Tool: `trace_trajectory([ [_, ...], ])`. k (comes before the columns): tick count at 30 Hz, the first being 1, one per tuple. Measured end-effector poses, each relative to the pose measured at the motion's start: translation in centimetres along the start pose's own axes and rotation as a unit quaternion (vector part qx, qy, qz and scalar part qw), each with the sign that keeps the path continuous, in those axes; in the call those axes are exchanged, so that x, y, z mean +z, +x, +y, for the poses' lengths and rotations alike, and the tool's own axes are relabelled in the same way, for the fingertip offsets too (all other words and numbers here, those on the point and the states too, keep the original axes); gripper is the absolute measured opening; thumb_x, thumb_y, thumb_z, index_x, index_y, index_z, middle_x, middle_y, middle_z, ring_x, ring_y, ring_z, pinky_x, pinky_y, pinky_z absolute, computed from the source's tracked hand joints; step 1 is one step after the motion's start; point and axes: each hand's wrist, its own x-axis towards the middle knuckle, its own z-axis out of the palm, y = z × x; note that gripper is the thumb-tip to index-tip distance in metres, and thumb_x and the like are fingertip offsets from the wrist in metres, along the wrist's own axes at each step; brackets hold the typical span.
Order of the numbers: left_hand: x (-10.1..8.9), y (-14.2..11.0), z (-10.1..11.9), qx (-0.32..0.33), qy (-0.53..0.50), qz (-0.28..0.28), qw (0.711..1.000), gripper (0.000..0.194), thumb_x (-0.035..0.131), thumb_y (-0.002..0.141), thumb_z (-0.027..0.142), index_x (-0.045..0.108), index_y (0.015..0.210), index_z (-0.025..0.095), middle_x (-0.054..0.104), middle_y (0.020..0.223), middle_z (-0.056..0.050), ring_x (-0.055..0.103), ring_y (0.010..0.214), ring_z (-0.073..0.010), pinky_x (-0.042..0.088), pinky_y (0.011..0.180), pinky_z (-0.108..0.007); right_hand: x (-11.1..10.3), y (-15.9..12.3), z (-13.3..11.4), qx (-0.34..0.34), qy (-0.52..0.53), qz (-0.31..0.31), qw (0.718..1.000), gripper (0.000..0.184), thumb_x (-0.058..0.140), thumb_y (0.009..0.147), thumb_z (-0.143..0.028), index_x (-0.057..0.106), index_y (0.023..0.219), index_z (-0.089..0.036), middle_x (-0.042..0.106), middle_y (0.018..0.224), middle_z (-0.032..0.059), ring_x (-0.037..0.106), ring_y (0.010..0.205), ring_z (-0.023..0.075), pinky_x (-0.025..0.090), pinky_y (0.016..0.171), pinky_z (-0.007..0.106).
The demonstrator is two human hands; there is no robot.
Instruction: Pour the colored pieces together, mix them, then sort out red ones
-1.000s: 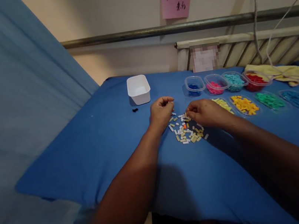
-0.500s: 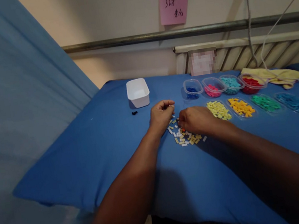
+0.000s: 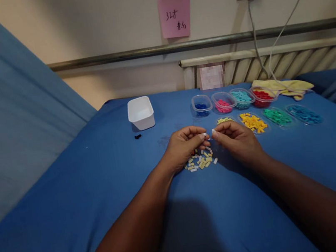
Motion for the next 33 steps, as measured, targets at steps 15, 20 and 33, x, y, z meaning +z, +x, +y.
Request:
trace_trajectory([
  [15, 1.5, -0.3, -0.4, 0.009, -0.009, 0.033, 0.999, 0.038, 0.096, 0.075, 0.040, 0.079, 0.098, 0.014, 0.078, 0.084, -0.005, 0.071, 0.073, -0.0127, 0.056, 0.071, -0.024, 0.0, 0.1, 1.4, -0.034, 0.047, -0.044, 0.997, 0.018, 0.084, 0.091, -0.039, 0.076, 0.094, -0.023, 0.078, 0.080, 0.0010, 0.072, 0.070, 0.0155, 0.058, 0.067, 0.029],
  [20, 1.5, -0.5, -0.2, 0.015, 0.010, 0.040, 0.999, 0.035, 0.093, 0.077, 0.039, 0.080, 0.098, 0.014, 0.078, 0.086, -0.006, 0.071, 0.073, -0.0129, 0.056, 0.072, -0.025, -0.2, 0.0, 1.1, -0.010, 0.027, -0.051, 0.998, 0.021, 0.083, 0.091, -0.042, 0.078, 0.095, -0.022, 0.077, 0.078, 0.0006, 0.068, 0.067, 0.0140, 0.055, 0.064, 0.028],
  [33, -0.5, -0.1, 1.5, 0.069, 0.050, 0.132, 0.988, 0.026, 0.084, 0.078, 0.033, 0.076, 0.096, 0.016, 0.074, 0.078, -0.003, 0.066, 0.065, -0.0124, 0.052, 0.065, -0.024, -0.5, -0.8, 1.3, -0.042, -0.083, -0.091, 0.992, 0.020, 0.077, 0.096, -0.043, 0.077, 0.098, -0.023, 0.076, 0.082, 0.0022, 0.068, 0.069, 0.0171, 0.053, 0.064, 0.031],
])
